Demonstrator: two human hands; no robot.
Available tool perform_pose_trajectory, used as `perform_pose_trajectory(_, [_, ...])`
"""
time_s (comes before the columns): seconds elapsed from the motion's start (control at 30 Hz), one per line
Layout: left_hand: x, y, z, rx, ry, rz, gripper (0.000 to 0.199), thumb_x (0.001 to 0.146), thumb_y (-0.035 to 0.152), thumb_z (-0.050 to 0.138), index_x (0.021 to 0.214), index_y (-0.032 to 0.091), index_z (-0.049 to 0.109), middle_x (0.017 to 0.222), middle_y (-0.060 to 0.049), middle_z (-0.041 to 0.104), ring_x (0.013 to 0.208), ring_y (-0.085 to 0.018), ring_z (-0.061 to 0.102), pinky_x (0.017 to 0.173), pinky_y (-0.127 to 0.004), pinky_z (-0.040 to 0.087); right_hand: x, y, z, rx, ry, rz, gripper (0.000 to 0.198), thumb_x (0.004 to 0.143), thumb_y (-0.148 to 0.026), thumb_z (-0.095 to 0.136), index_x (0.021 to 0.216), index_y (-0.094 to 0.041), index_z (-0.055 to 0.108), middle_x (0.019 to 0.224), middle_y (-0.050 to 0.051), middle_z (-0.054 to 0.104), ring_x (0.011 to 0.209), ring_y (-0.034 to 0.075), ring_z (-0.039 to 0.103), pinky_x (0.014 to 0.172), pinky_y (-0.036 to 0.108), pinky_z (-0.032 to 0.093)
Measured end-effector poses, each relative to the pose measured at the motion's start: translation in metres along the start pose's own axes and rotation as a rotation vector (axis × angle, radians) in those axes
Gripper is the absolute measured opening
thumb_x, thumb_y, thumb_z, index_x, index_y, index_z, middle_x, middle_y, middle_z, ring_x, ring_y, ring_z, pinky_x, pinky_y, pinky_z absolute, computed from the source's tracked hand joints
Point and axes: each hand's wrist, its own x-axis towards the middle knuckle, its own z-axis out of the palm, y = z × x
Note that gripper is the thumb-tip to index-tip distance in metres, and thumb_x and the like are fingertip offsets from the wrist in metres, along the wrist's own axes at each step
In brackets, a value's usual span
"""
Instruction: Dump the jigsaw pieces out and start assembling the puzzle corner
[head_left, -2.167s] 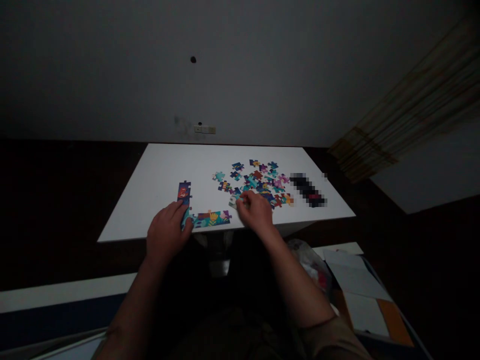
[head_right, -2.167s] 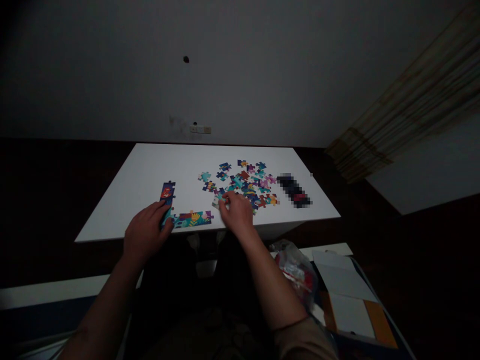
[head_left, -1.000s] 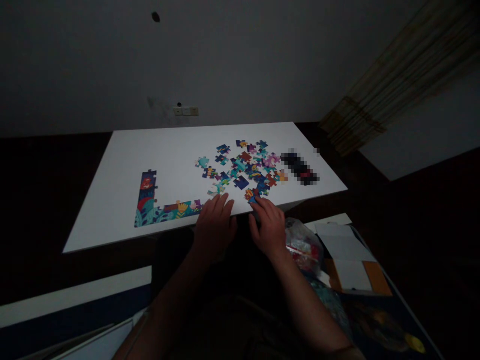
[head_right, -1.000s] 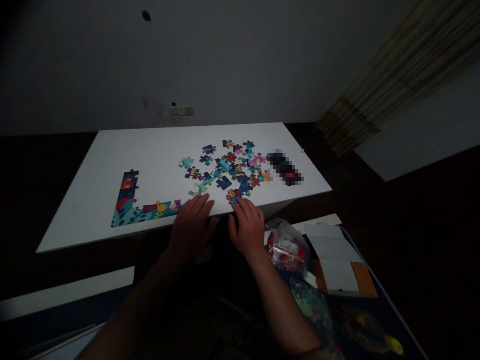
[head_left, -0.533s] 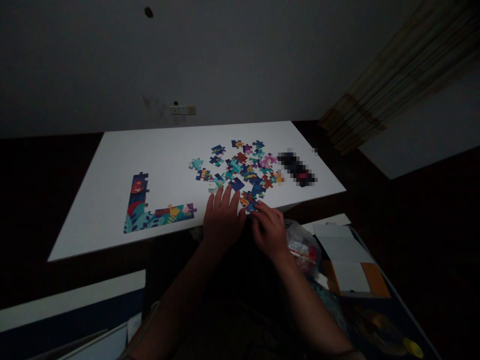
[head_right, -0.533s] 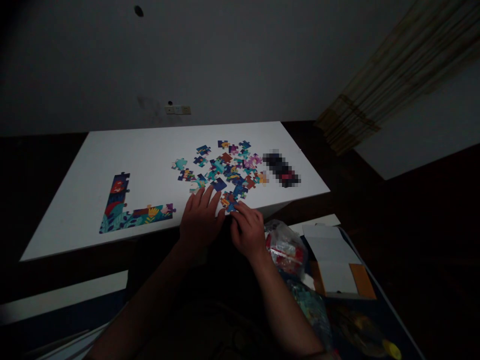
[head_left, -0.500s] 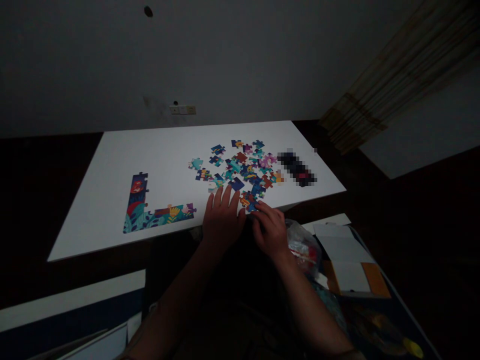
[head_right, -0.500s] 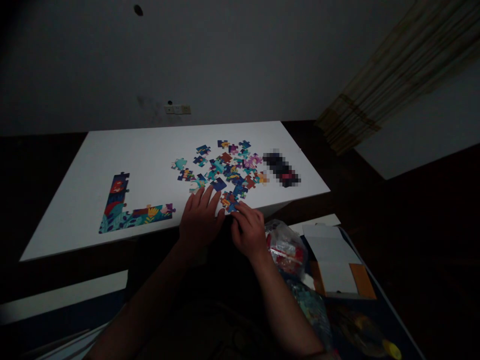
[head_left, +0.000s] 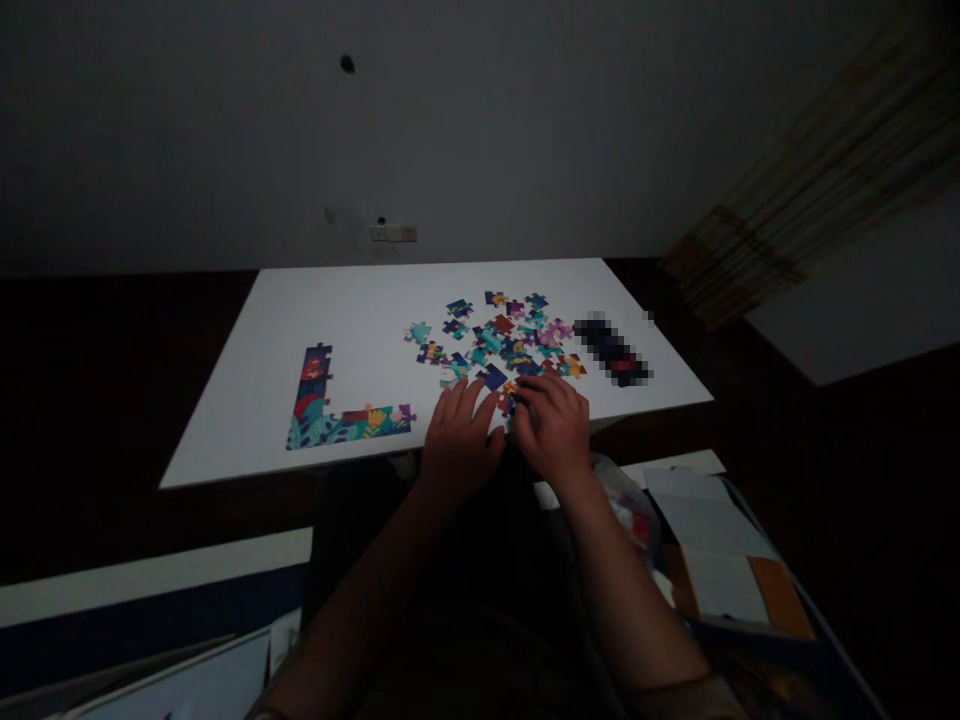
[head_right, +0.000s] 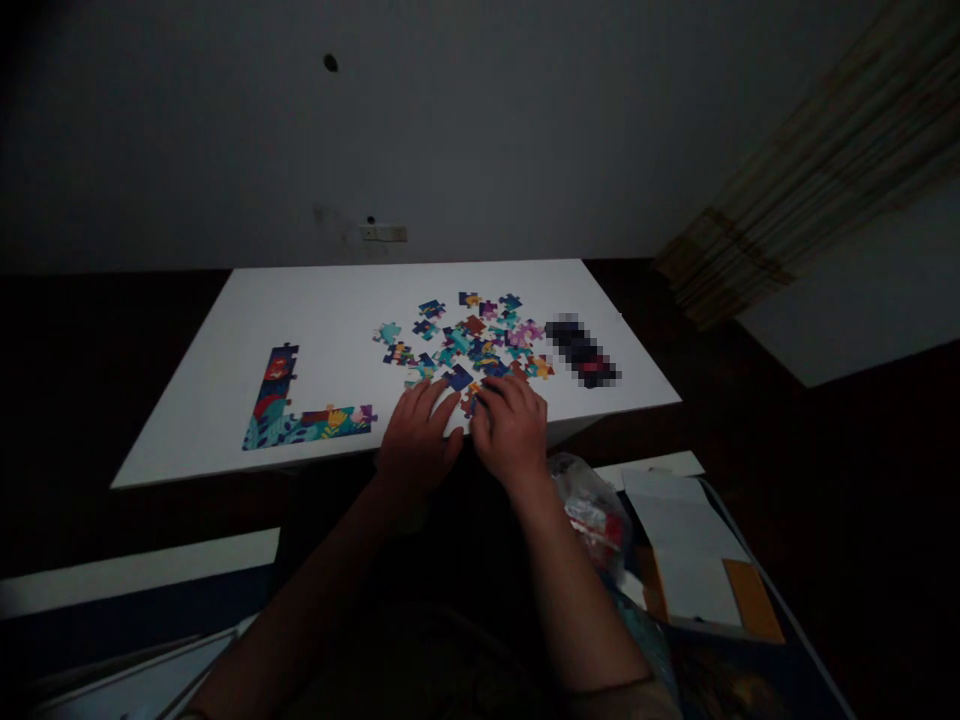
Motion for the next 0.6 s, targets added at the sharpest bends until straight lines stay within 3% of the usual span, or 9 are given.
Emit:
perform_pose_trajectory(0.13, [-0.019,-0.029,-0.025,0.034,0.081,-0.053,0.040,0.090,0.030,0.045,0.129,0.022,0.050,0.144,-0.008,0.044,0.138,-0.028,0.031,0.114,-0.053,0.027,0.030,-0.014,0.015,-0.078,-0.018,0.026,0.025,0.086,-0.037,0.057,0.101,-0.020,0.068,0.117,0.014,0.060,0.116,0.036,0.044,0.093,0.053,0.036])
perform_pose_trajectory(0.3, [-0.044,-0.102,-0.072,0.173,0.200,-0.276,0.040,0.089,0.028,0.044,0.127,0.020,0.052,0.141,-0.011,0.047,0.134,-0.030,0.038,0.111,-0.053,0.029,0.047,-0.016,0.039,-0.172,-0.064,0.024,0.038,0.078,-0.050,0.063,0.094,-0.016,0.069,0.109,0.021,0.058,0.106,0.040,0.047,0.083,0.057,0.038])
perform_pose_trajectory(0.47, [-0.061,-0.169,-0.104,0.240,0.144,-0.378,0.049,0.088,0.034,0.045,0.136,0.022,0.047,0.144,-0.010,0.045,0.135,-0.031,0.036,0.112,-0.053,0.027,0.056,-0.011,0.050,-0.239,-0.181,0.052,0.041,0.075,-0.050,0.065,0.097,-0.015,0.068,0.104,0.023,0.059,0.101,0.042,0.051,0.081,0.056,0.040])
perform_pose_trajectory(0.6, [-0.066,-0.189,-0.102,0.189,0.061,-0.335,0.052,0.090,0.039,0.044,0.140,0.025,0.043,0.147,-0.008,0.042,0.135,-0.031,0.036,0.110,-0.054,0.027,0.061,-0.016,0.047,-0.239,-0.205,0.131,0.039,0.073,-0.046,0.067,0.100,-0.017,0.064,0.099,0.020,0.062,0.099,0.041,0.054,0.080,0.053,0.042])
